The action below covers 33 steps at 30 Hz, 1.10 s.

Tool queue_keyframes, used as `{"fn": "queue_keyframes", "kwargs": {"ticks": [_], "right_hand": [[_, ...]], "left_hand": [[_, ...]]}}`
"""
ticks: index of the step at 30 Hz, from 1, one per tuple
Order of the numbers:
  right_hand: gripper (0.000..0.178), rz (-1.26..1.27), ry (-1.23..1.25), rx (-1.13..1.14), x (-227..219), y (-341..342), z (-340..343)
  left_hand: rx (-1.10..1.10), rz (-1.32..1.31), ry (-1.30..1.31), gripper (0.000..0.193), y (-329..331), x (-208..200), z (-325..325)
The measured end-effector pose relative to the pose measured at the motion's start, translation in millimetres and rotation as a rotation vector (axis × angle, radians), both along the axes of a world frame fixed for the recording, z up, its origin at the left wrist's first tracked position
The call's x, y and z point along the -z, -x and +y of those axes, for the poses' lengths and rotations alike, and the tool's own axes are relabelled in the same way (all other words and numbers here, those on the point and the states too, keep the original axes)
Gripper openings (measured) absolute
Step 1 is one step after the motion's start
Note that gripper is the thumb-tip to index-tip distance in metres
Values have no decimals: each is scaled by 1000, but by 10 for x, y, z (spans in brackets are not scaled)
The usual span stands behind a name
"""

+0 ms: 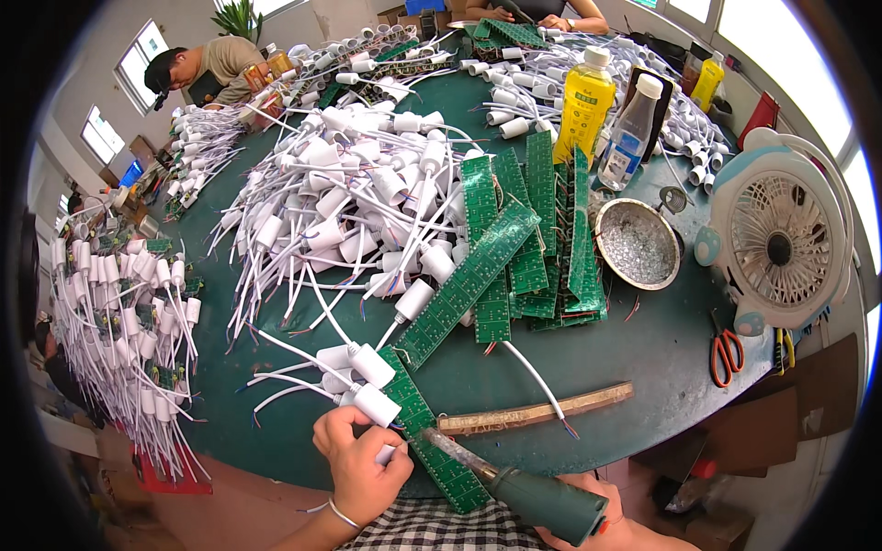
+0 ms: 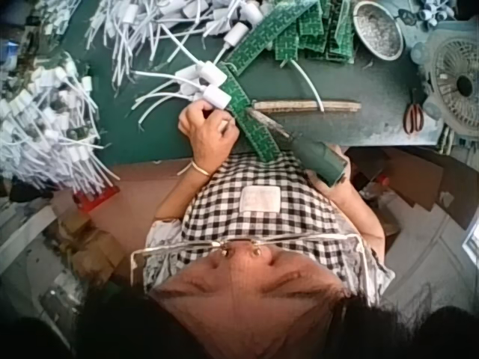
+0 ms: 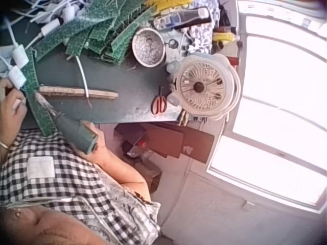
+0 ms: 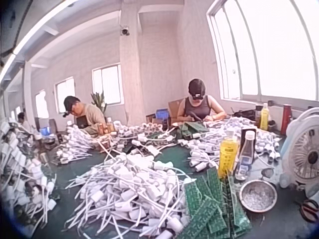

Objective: The person solders wires and electronic modules onto green circuit board strips using a soldering iron.

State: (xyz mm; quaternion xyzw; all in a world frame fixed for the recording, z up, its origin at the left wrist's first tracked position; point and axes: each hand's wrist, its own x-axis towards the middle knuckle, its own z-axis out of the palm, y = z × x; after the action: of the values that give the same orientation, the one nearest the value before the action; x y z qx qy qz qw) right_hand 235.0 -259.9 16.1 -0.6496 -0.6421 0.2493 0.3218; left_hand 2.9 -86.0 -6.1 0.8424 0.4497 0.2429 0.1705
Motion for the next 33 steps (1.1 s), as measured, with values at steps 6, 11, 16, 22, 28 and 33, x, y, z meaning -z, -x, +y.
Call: {"fn": "queue_keyframes", "kwargs": {"ticks": [6,11,16,22,28,33], "right_hand": [[33,520,128,163,86,91,-94],[35,481,139,32,104,21,-54],[32,474,100,125,78,92,-103],[25,517,100,77,28,66,-58],[24,353,131,111,-29,52,-52],[23,183,50,91,-17,96,-14]], "left_hand": [[5,4,-2,13,-8,-3,-3],[3,7,-11,13,9,13,-8],[34,-113,-73,16,85,100,-39],[89,-76,-111,18,42,57,-58],[85,6,-120,17,22,29,-55],[79,23,-119,18,2,14,-52]]}}
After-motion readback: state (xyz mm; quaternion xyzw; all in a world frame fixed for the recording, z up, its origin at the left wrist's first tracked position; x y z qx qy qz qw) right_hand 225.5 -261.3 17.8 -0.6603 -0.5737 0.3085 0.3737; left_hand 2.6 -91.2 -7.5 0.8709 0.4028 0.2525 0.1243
